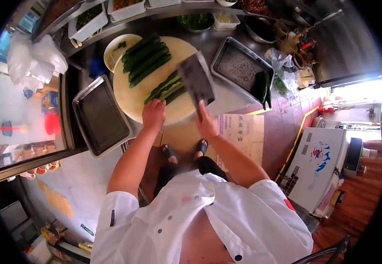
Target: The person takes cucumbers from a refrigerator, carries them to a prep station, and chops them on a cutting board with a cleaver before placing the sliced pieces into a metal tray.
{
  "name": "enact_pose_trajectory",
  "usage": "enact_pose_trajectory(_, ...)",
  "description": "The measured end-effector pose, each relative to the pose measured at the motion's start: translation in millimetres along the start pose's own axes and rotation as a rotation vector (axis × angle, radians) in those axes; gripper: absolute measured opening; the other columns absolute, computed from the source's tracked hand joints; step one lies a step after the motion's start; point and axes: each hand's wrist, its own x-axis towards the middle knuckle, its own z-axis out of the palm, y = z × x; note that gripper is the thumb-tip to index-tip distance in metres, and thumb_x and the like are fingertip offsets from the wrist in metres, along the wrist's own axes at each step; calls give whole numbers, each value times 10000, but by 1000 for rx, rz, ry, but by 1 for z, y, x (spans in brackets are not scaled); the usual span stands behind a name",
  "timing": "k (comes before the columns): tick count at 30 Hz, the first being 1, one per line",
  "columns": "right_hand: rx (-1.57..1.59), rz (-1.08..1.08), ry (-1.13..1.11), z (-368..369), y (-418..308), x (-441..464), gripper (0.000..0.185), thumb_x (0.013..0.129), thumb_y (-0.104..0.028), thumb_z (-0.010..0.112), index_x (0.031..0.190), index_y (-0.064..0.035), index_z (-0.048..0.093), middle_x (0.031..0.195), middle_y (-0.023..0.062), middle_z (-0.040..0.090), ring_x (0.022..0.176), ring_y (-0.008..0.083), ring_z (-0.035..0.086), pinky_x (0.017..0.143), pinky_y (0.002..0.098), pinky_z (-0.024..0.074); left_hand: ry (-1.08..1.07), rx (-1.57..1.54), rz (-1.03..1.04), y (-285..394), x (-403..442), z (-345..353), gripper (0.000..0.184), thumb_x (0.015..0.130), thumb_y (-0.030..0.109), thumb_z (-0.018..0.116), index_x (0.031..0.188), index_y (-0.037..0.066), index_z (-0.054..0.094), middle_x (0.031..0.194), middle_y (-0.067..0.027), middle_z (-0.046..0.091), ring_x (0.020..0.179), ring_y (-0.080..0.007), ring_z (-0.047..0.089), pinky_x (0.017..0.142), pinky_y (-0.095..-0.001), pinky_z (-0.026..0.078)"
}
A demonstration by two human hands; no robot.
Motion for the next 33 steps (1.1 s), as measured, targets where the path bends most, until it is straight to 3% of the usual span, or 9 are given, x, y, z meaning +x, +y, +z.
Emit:
enact_pose_trajectory(4, -59, 252, -377, 12, -12, -5, 806, 895, -109, 588, 1627, -296, 307, 1112, 228, 696, 856, 489, 672, 810, 571, 550, -36, -33, -38, -6, 3, -4, 244, 815, 116, 777, 1054, 120, 728, 1006, -33, 666, 980, -273, 635, 819, -428, 521)
enact_pose_trajectory(7, -36, 90, -155, 3, -38, -4, 784, 941, -202, 608, 1638, -337, 275, 1047, 171, 700, 852, 420, 698, 720, 534, 566, -80, -51, -67, -7, -1, -13, 276, 821, 142, 782, 1092, 130, 727, 1060, -74, 659, 1017, -307, 634, 847, -442, 526)
enact_pose_trajectory(11, -108, 30, -17, 29, -43, -27, 784, 956, -213, 586, 1648, -347, 243, 1053, 173, 698, 873, 415, 697, 732, 531, 565, 20, -115, -179, -5, -7, -26, 377, 839, 162, 771, 1203, 115, 684, 1124, -151, 644, 1059, -369, 620, 891, -481, 520)
enact_pose_trajectory(13, -179, 237, -445, 35, -47, -23, 792, 960, -207, 586, 1651, -353, 229, 1052, 167, 685, 880, 405, 700, 738, 525, 569, 35, -121, -155, -10, -13, -41, 390, 848, 158, 759, 1222, 103, 666, 1127, -164, 643, 1063, -380, 617, 899, -489, 517)
enact_pose_trajectory(17, -141, 108, -315, 27, -65, -31, 776, 978, -201, 573, 1651, -357, 221, 1107, 172, 679, 905, 400, 708, 752, 514, 576, 8, -122, -159, -29, -50, -59, 380, 873, 146, 726, 1231, 54, 639, 1137, -182, 639, 1068, -401, 610, 912, -494, 511)
enact_pose_trajectory(19, -246, 160, -477, 40, -61, -41, 763, 990, -197, 562, 1650, -363, 218, 1131, 180, 672, 928, 397, 712, 771, 504, 578, -4, -117, -166, -26, -68, -70, 378, 875, 144, 722, 1229, 43, 636, 1141, -184, 638, 1067, -402, 608, 917, -495, 509)
enact_pose_trajectory(28, -339, -27, -400, 62, -44, -45, 798, 943, -169, 559, 1649, -340, 228, 1184, 194, 678, 851, 425, 717, 733, 521, 596, -32, -186, -164, -25, -103, -103, 328, 891, 118, 693, 1201, 20, 645, 1122, -194, 643, 1054, -405, 605, 919, -495, 506)
enact_pose_trajectory(31, -326, 42, -523, 30, -68, -22, 769, 938, -172, 563, 1638, -307, 275, 1162, 193, 681, 850, 439, 710, 746, 524, 594, -45, -218, -163, -20, -105, -108, 323, 890, 114, 693, 1195, 19, 649, 1117, -193, 645, 1051, -403, 610, 917, -493, 506)
enact_pose_trajectory(33, -240, 40, -436, 16, -70, -23, 785, 937, -177, 574, 1643, -317, 259, 1170, 193, 675, 866, 427, 708, 741, 512, 589, -44, -227, -152, -20, -98, -106, 328, 888, 107, 693, 1201, 23, 647, 1112, -193, 648, 1050, -406, 612, 918, -496, 507)
